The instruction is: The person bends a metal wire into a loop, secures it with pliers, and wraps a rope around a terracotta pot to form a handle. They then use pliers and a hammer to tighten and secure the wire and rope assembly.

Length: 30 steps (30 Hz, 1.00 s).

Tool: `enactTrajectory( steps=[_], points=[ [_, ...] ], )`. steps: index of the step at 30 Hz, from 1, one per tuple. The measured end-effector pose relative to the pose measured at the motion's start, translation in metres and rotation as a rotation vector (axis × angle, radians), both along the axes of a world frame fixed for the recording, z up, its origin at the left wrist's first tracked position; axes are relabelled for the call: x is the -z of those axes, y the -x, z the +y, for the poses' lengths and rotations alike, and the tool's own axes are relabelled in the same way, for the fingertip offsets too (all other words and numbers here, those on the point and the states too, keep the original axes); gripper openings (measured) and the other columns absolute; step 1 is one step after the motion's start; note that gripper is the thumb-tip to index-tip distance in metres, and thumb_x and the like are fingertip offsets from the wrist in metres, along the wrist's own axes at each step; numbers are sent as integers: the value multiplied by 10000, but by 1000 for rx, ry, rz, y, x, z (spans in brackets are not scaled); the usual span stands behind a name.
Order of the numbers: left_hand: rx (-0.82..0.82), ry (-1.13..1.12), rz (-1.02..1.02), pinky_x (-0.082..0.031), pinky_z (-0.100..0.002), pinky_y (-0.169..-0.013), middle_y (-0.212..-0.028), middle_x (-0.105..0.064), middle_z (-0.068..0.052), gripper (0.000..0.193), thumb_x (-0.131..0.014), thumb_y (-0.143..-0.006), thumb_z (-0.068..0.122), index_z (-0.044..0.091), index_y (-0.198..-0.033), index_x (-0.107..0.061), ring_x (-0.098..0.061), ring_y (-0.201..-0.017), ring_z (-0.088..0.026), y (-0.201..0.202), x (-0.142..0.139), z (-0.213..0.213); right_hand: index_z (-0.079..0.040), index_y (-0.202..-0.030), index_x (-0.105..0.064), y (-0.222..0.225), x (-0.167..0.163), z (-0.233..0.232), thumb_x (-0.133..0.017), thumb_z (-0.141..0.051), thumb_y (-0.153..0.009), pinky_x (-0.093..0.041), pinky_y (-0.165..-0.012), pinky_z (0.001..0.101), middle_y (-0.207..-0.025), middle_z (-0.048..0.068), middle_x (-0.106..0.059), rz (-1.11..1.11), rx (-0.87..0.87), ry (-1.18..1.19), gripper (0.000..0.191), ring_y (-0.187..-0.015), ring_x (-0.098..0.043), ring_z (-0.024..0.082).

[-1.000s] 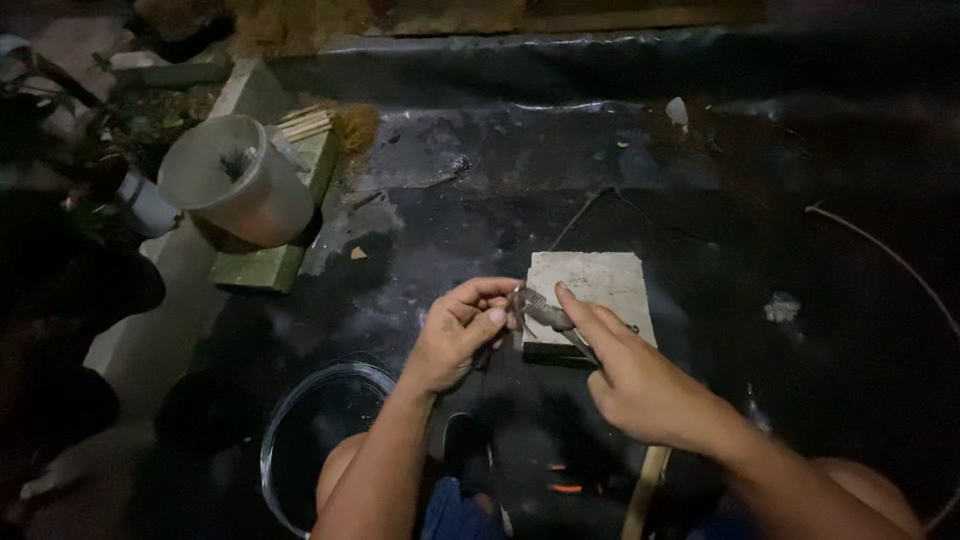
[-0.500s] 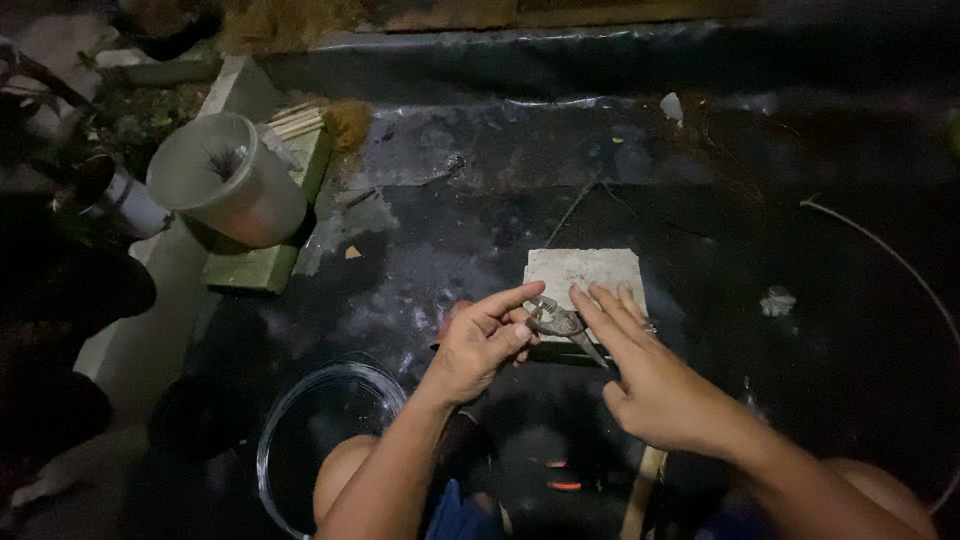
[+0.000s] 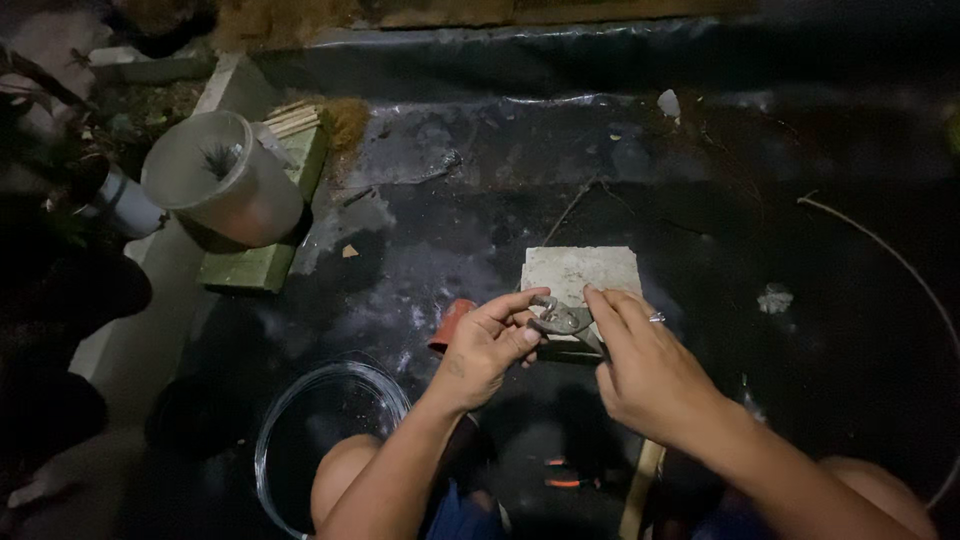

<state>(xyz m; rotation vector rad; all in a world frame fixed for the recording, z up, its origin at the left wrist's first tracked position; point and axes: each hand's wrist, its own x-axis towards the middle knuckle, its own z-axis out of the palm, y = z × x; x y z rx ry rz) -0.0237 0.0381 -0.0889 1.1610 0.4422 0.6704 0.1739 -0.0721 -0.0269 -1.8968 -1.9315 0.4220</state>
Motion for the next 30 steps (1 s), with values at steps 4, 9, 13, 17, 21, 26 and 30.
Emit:
enactTrajectory(
  steps=[4,9,13,17,21,26,30],
  points=[
    [-16,5,-5,-519,-243,-711,-946,-639,-29,499,-686,-969,79,-55,-1433,-558,-594,-796,-90,-4,4,-4,0,-1459,-439,2,3,2,-667,-73,-783,-526,-909,470,-1276,257,-531,-138,27,-105,717,-1108,-603,420],
    [-28,23,-24,-518,-243,-697,-951,-649,-37,491,-684,-963,70,-58,-1421,-560,-597,-783,-92,-8,6,-5,-80,-1454,-478,0,3,4,-692,-110,-779,-510,-897,465,-1254,194,-581,-219,36,-88,709,-1101,-616,374],
    [-33,45,-14,-523,-240,-693,-960,-663,-45,466,-676,-958,64,-48,-1398,-566,-601,-781,-89,-10,7,-6,-122,-1432,-520,-2,5,4,-740,-122,-688,-419,-946,552,-1232,144,-615,-306,36,-136,776,-1089,-629,324],
    [-54,27,-10,-519,-234,-692,-943,-659,-41,448,-677,-954,47,-44,-1381,-578,-595,-773,-86,-12,8,-7,-80,-1372,-531,-7,9,5,-727,-61,-673,-477,-938,474,-1205,157,-623,-240,2,-160,726,-1092,-628,342],
    [-113,-3,5,-492,-223,-697,-891,-594,3,416,-678,-951,24,-55,-1352,-601,-557,-762,-73,-15,8,-10,-71,-1386,-541,-9,13,6,-681,-24,-711,-500,-919,458,-1183,155,-636,-188,-17,-140,692,-1058,-635,350],
    [-135,-18,19,-469,-217,-688,-861,-550,34,378,-665,-949,26,-48,-1315,-607,-524,-748,-65,-17,5,-13,-47,-1349,-558,-10,14,7,-665,-9,-701,-505,-882,470,-1132,170,-640,-193,-30,-112,658,-987,-641,370],
    [-139,-25,11,-466,-220,-691,-863,-560,20,351,-664,-964,43,-54,-1296,-607,-518,-753,-68,-18,2,-15,-28,-1321,-567,-10,11,7,-665,-2,-703,-517,-870,461,-1086,157,-649,-211,-65,-159,627,-982,-652,352]
  ],
)
